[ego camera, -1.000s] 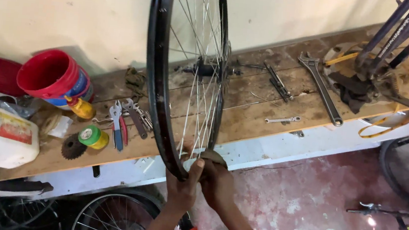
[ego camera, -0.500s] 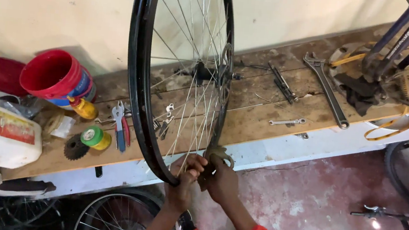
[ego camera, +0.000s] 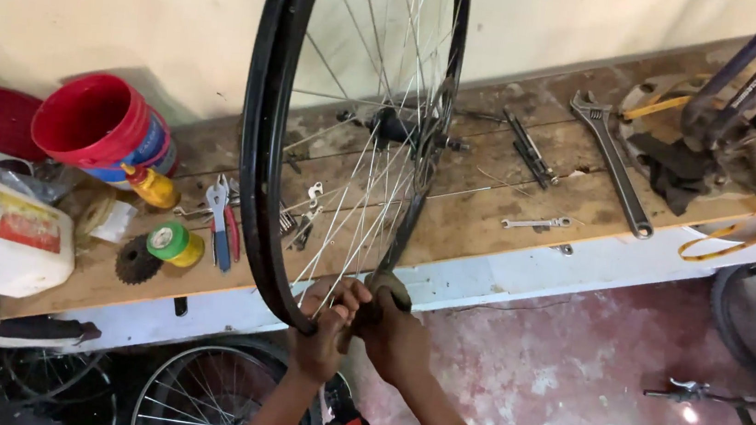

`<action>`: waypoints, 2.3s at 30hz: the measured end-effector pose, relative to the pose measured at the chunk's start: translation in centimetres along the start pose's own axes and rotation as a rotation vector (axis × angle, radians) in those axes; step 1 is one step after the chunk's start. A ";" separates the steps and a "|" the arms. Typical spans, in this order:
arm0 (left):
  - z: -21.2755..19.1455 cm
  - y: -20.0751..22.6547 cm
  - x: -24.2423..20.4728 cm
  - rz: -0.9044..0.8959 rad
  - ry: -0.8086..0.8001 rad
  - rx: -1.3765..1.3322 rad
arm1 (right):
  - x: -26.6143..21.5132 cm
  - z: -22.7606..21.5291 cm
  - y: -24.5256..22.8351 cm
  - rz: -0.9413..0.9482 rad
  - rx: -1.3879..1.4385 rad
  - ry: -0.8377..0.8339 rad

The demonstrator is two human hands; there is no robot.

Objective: Cleaning the rim of a bicycle wheel using a cloth.

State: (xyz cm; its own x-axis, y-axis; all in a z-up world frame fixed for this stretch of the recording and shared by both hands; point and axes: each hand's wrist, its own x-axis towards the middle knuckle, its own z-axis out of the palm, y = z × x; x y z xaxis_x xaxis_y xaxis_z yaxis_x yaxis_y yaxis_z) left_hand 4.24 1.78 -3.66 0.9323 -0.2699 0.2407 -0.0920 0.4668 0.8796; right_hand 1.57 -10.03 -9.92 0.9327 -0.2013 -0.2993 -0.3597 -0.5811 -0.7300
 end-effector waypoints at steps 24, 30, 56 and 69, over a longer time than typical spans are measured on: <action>0.2 1.0 0.1 0.056 0.063 0.229 | 5.8 -0.8 0.3 -0.186 -0.372 0.038; -0.3 0.2 -0.1 -0.066 0.000 0.123 | 3.4 -0.2 2.5 -0.036 0.047 -0.066; 3.8 3.6 0.9 0.008 0.038 0.187 | 2.6 -3.2 0.5 -0.172 -0.200 0.078; 3.9 2.2 0.8 0.070 -0.141 0.418 | -0.4 -2.9 1.5 -0.347 0.137 0.224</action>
State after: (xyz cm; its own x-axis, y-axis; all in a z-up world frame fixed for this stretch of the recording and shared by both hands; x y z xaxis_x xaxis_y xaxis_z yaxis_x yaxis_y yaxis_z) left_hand 3.42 -0.69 0.07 0.8644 -0.3756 0.3341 -0.3142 0.1152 0.9424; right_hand 0.76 -13.09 -9.15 0.9762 -0.1876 0.1084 -0.0096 -0.5372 -0.8434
